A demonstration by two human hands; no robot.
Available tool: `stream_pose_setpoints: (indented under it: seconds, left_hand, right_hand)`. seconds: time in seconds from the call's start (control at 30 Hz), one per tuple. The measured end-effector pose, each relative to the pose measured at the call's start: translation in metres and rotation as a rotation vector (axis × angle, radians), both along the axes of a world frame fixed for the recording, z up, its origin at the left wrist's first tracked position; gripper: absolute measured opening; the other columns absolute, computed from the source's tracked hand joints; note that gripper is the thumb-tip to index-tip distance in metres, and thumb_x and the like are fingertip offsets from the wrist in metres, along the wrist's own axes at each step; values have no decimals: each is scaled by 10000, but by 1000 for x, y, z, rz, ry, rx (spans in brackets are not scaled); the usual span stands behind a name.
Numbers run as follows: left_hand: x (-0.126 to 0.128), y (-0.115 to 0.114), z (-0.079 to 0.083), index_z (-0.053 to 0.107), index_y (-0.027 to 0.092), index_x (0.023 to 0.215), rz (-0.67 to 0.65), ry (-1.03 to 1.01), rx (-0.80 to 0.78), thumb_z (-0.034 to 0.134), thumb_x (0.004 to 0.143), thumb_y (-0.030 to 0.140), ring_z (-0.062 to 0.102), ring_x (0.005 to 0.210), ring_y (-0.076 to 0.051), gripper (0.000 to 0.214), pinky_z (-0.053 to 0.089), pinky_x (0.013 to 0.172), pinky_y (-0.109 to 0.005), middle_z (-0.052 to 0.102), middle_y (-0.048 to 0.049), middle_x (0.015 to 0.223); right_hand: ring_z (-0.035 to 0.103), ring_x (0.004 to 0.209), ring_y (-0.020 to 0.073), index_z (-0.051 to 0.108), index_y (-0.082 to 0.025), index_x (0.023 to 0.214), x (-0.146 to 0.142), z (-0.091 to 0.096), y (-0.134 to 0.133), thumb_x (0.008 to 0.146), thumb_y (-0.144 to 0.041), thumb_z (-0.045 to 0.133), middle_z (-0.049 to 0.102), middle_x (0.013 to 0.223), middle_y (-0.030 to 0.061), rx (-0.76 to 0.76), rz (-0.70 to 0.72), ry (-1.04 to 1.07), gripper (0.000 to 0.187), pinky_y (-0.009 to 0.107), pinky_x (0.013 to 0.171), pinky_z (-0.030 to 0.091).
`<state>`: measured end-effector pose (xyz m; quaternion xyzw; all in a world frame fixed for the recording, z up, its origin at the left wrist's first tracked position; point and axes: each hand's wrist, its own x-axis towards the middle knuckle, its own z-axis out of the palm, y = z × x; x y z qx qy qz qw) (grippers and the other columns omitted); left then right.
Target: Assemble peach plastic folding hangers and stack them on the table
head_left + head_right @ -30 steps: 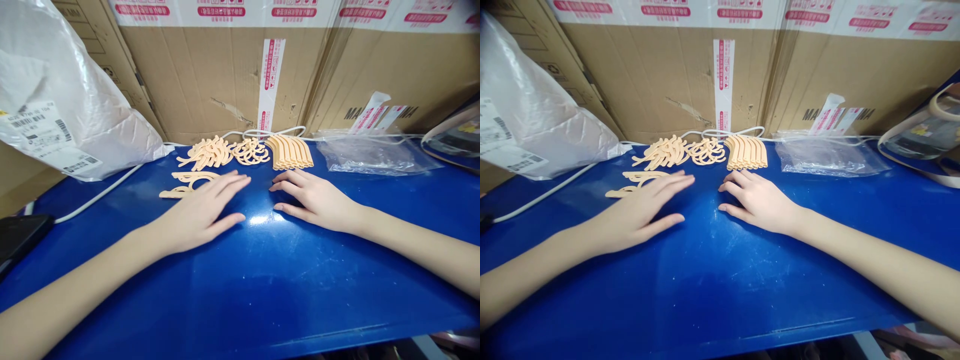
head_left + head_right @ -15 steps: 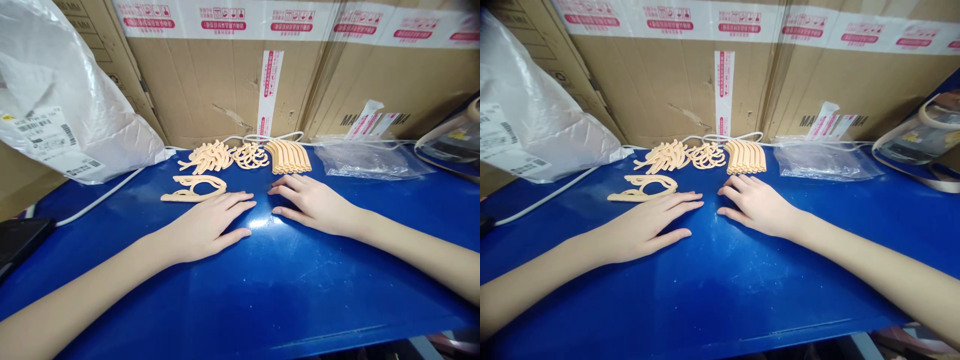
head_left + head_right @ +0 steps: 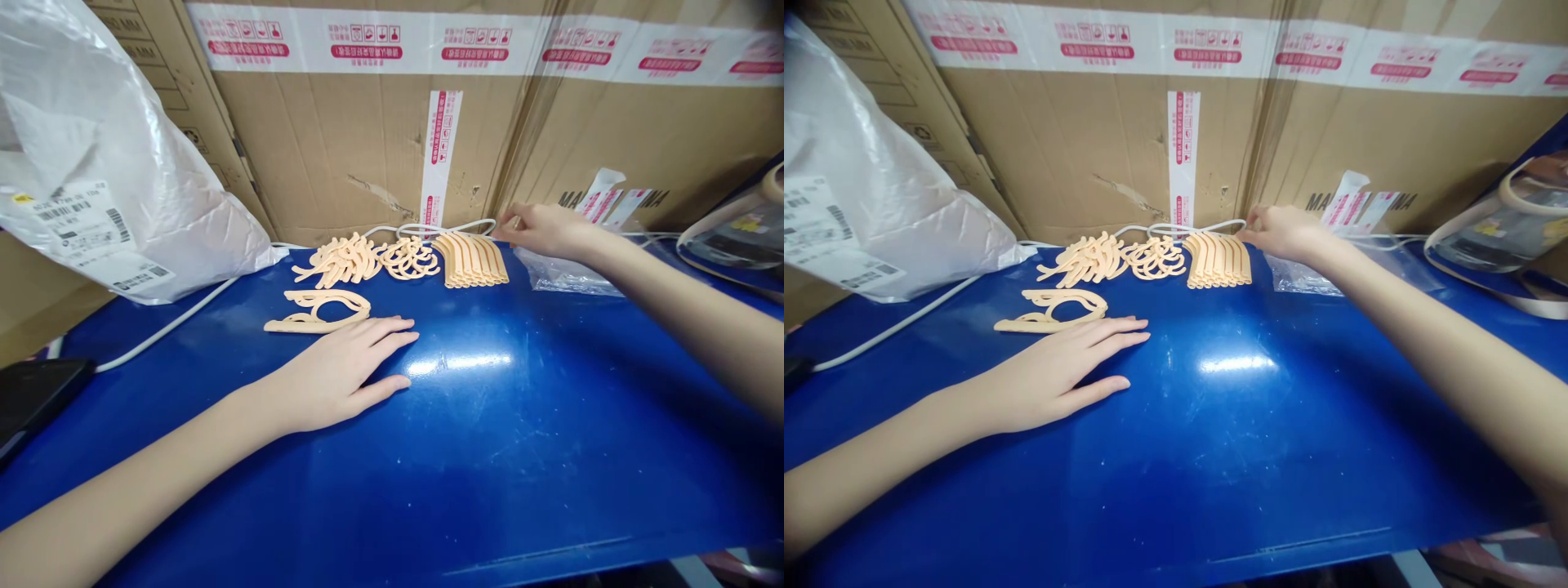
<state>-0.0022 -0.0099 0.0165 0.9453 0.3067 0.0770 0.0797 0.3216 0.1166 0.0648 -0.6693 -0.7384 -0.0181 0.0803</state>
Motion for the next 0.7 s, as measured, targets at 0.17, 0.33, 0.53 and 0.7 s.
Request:
stream_pose_setpoints:
  seconds: [0.17, 0.33, 0.53, 0.7]
  left_hand:
    - [0, 1, 0, 467, 164, 1374, -5, -13, -2, 396, 985, 452, 420, 1347, -264, 489, 337, 1121, -457, 456, -122, 1455]
    - [0, 1, -1, 464, 181, 1377, 2, -12, -9, 394, 982, 460, 423, 1346, -266, 488, 340, 1120, -476, 452, -114, 1460]
    - [0, 0, 0, 456, 159, 1383, 1, 7, 4, 382, 988, 461, 412, 1353, -263, 503, 324, 1130, -472, 443, -119, 1466]
    - [0, 0, 1, 450, 156, 1388, 1, 26, 6, 369, 990, 469, 407, 1355, -257, 512, 312, 1135, -463, 438, -119, 1469]
  right_hand:
    - [568, 609, 149, 586, -95, 1124, 2, -10, 9, 885, -543, 431, 709, 755, 115, -199, 48, 60, 531, 319, 644, 399]
    - [563, 571, 115, 561, -86, 1147, -1, -14, 7, 902, -543, 400, 704, 820, 126, -209, 49, 107, 543, 279, 598, 409]
    - [621, 708, 200, 558, -83, 1205, -9, -16, 8, 873, -682, 343, 706, 873, 176, -152, -26, 65, 718, 349, 679, 422]
    - [616, 1010, 397, 511, -31, 1284, -24, -18, 3, 798, -817, 260, 640, 1117, 298, -69, -125, 3, 958, 486, 800, 432]
